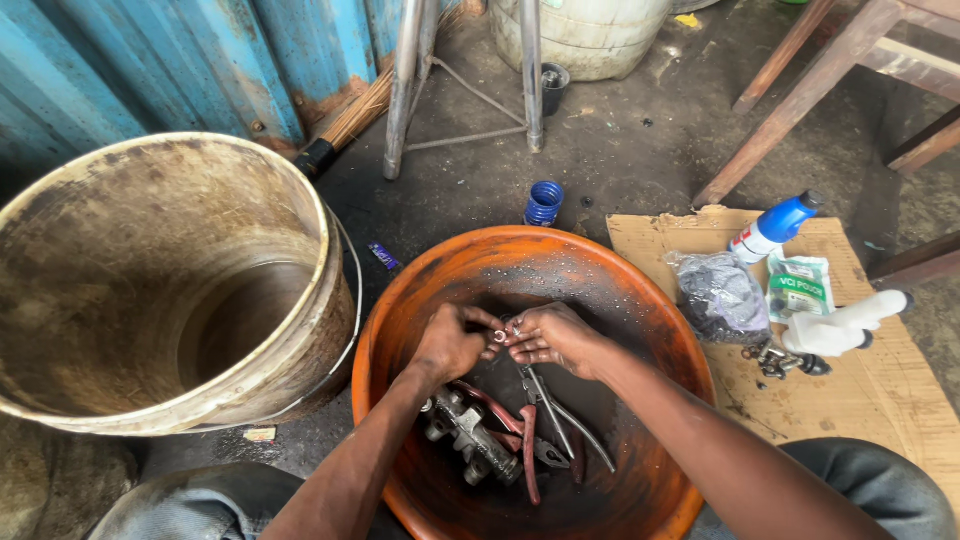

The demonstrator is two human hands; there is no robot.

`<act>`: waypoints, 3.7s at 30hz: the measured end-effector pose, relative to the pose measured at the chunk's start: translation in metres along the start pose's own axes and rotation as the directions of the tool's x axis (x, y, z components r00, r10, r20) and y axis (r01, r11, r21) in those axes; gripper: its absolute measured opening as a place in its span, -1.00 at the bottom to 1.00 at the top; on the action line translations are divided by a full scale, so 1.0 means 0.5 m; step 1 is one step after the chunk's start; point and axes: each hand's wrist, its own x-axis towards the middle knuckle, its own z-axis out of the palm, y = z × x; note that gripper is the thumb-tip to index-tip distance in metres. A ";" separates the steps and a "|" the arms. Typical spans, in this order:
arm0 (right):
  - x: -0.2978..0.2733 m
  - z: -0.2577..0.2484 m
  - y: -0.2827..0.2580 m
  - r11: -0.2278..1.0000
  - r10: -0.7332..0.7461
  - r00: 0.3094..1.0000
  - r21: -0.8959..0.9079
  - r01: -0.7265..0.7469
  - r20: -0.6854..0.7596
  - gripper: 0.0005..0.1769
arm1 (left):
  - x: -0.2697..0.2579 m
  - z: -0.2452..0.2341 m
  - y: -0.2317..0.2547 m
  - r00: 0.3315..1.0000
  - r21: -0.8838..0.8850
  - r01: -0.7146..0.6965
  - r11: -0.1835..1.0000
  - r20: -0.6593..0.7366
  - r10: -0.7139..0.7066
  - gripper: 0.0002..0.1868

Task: The person sits on the ground and cleans various mechanical parts, including a carburetor and pliers, inside an orange basin. They use a small blue bottle to pour liquid onto the parts and scrub them by hand, occasionally picking up and inspecting individual components.

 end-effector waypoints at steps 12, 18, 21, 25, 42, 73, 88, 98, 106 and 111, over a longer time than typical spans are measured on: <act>-0.068 -0.031 -0.043 0.960 -0.157 0.988 -0.235 0.150 -0.010 -0.73 | -0.039 0.003 0.034 0.989 0.157 -0.046 0.986 -0.130 0.067 -0.75; -0.054 -0.061 -0.004 0.418 -0.292 0.953 -0.907 0.056 -0.076 -0.34 | -0.046 0.029 0.006 0.992 0.714 -0.105 0.692 0.123 0.023 -0.49; 0.003 -0.039 0.052 0.219 -0.496 0.867 -0.959 0.181 0.051 -0.24 | -0.012 0.061 -0.031 0.964 0.812 -0.231 0.536 0.265 0.016 -0.31; 0.016 -0.018 0.075 0.093 -0.522 0.847 -0.980 0.176 0.103 -0.66 | 0.018 0.101 -0.017 0.922 0.918 -0.291 0.269 0.344 -0.179 -0.27; -0.148 0.012 0.152 0.071 -0.269 0.963 -0.997 0.023 0.003 -0.89 | -0.123 0.139 -0.033 0.864 0.884 -0.348 0.311 0.432 -0.259 -0.41; -0.104 -0.031 -0.008 0.739 -0.334 0.936 -0.648 0.184 -0.114 -0.74 | -0.062 0.007 0.028 0.924 0.686 -0.375 0.624 0.327 0.196 -0.49; -0.173 -0.126 -0.077 0.644 -0.377 0.923 -0.737 0.205 -0.073 -0.83 | -0.072 -0.045 0.065 0.941 0.691 -0.340 0.638 0.255 0.225 -0.69; -0.246 -0.543 0.032 0.539 0.060 0.900 -0.745 -0.393 -0.431 -0.77 | -0.083 -0.034 0.081 0.965 0.650 -0.260 0.715 0.198 0.171 -0.74; -0.249 -0.523 0.000 0.599 -0.042 0.826 -0.676 -0.430 -0.562 -0.77 | -0.112 -0.025 0.111 0.958 0.691 -0.101 0.716 0.261 -0.117 -0.52; -0.241 -0.446 -0.045 0.612 -0.201 0.869 -0.750 -0.249 -0.452 -0.68 | -0.155 -0.002 0.127 0.822 0.759 -0.189 0.623 0.470 -0.323 -0.32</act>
